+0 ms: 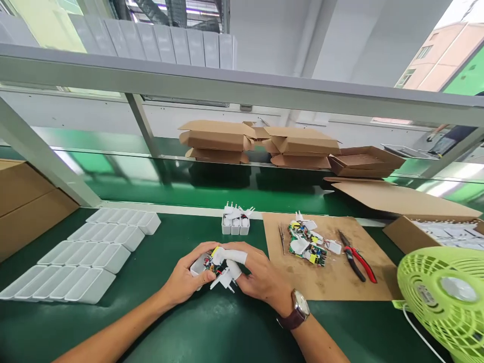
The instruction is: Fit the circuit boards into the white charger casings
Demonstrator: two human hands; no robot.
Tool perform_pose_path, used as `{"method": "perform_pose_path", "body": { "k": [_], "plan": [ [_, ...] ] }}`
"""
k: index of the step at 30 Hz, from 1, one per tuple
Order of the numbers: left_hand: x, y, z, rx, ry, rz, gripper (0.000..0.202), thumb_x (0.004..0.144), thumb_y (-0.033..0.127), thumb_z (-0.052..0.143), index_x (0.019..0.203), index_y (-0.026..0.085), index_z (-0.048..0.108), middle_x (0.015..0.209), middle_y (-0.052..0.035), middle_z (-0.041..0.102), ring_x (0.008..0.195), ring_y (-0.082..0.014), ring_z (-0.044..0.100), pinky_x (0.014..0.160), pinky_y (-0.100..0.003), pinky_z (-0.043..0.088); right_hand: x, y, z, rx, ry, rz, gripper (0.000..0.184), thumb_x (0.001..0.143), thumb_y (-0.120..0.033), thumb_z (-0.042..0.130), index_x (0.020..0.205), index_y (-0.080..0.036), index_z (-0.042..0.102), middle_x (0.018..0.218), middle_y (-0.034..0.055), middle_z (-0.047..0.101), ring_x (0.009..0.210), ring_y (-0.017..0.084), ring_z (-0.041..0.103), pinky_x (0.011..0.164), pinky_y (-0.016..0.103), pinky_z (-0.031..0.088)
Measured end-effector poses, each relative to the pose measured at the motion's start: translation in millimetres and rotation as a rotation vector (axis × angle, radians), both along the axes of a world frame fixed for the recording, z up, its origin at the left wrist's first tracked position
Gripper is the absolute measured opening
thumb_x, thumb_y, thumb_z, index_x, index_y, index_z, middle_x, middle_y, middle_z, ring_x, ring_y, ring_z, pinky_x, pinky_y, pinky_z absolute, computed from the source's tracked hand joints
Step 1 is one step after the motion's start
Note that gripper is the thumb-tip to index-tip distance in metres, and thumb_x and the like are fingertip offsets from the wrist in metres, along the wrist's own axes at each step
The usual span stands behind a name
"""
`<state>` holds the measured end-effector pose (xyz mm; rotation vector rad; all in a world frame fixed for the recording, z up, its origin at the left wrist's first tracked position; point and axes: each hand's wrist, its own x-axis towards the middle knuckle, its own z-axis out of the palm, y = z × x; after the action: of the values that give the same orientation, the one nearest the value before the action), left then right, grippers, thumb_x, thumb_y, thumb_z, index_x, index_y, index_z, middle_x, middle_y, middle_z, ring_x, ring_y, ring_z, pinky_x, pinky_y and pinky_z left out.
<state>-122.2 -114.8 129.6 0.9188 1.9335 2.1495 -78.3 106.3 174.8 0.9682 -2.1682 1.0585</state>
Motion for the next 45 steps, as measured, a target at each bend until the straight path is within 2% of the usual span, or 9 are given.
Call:
{"method": "perform_pose_path", "body": {
  "k": [13,19,23,26,31,33,36,39,45],
  "plan": [
    [8.2,-3.2,-4.9,-0.050,-0.144,-0.086,0.058,0.081,0.054,0.084,0.129,0.025,0.072,0.125,-0.0114,0.069,0.108,-0.0261,0.069,0.093,-0.036,0.059,15.8,-3.2,-19.2,0.012,-0.041,-0.070,0.047,0.098,-0.002,0.048,0.134,-0.030,0.059,0.128,0.0107,0.068,0.103,0.018,0.071,0.086,0.034,0.065],
    [8.2,-5.9,-1.9,-0.109,-0.117,-0.064,0.056,0.082,0.057,0.082,0.128,0.027,0.073,0.127,-0.0114,0.070,0.113,-0.0277,0.069,0.095,-0.037,0.059,18.1,-6.0,-16.0,-0.168,-0.171,-0.024,0.038,0.101,-0.006,0.051,0.131,-0.028,0.057,0.126,0.0106,0.071,0.111,0.020,0.072,0.092,0.037,0.064],
    [7.4,-7.0,0.8,-0.137,-0.022,-0.016,0.053,0.085,0.055,0.080,0.130,0.028,0.072,0.127,-0.0112,0.070,0.115,-0.0274,0.069,0.096,-0.038,0.059,22.4,-5.8,-10.0,-0.200,-0.292,-0.031,0.038,0.101,-0.016,0.058,0.137,-0.028,0.054,0.128,0.0112,0.068,0.117,0.022,0.069,0.099,0.039,0.061],
    [6.2,-9.0,-1.5,-0.219,0.129,0.058,0.051,0.087,0.048,0.080,0.133,0.029,0.069,0.130,-0.0118,0.069,0.119,-0.0278,0.067,0.101,-0.041,0.058,25.1,-7.9,-14.1,-0.170,-0.363,-0.095,0.059,0.093,-0.028,0.074,0.146,-0.028,0.047,0.137,0.0121,0.063,0.124,0.025,0.066,0.106,0.039,0.058],
    [4.0,-10.5,-11.3,-0.295,0.286,0.092,0.049,0.095,0.042,0.073,0.140,0.028,0.062,0.135,-0.0138,0.064,0.126,-0.0288,0.063,0.105,-0.044,0.056,24.8,-15.8,-27.7,-0.167,-0.400,-0.134,0.053,0.094,-0.021,0.071,0.142,-0.029,0.050,0.135,0.0094,0.064,0.121,0.022,0.067,0.106,0.036,0.057],
    [2.3,-10.9,-14.1,-0.341,0.255,0.097,0.058,0.094,0.046,0.072,0.147,0.029,0.054,0.138,-0.0143,0.060,0.124,-0.0291,0.063,0.104,-0.046,0.056,24.1,-17.8,-28.9,-0.186,-0.403,-0.153,0.053,0.093,-0.019,0.071,0.141,-0.028,0.051,0.133,0.0093,0.065,0.121,0.023,0.068,0.105,0.037,0.058],
    [-2.9,-15.4,-13.7,-0.413,0.155,0.090,0.097,0.083,0.059,0.080,0.161,0.034,0.029,0.143,-0.0154,0.051,0.113,-0.0276,0.064,0.095,-0.048,0.059,23.0,-17.1,-26.3,-0.184,-0.386,-0.192,0.051,0.093,-0.018,0.066,0.141,-0.028,0.051,0.134,0.0097,0.066,0.121,0.023,0.068,0.102,0.036,0.060],
    [-10.6,-25.4,-7.1,-0.520,0.148,0.039,0.128,0.066,0.065,0.090,0.165,0.038,0.014,0.149,-0.0167,0.041,0.123,-0.0332,0.057,0.102,-0.055,0.054,21.1,-12.2,-24.7,-0.143,-0.355,-0.222,0.049,0.095,-0.016,0.061,0.141,-0.027,0.050,0.136,0.0107,0.065,0.121,0.023,0.069,0.099,0.035,0.062],
    [-21.3,-37.9,5.1,-0.722,0.129,0.033,0.124,0.070,0.047,0.094,0.166,0.034,0.016,0.124,-0.0089,0.057,0.114,-0.0308,0.059,0.105,-0.058,0.050,16.0,1.9,-34.9,-0.048,-0.480,-0.310,0.052,0.094,-0.021,0.058,0.144,-0.026,0.049,0.117,0.0080,0.072,0.090,0.021,0.074,0.082,0.036,0.067]
  ]
}}
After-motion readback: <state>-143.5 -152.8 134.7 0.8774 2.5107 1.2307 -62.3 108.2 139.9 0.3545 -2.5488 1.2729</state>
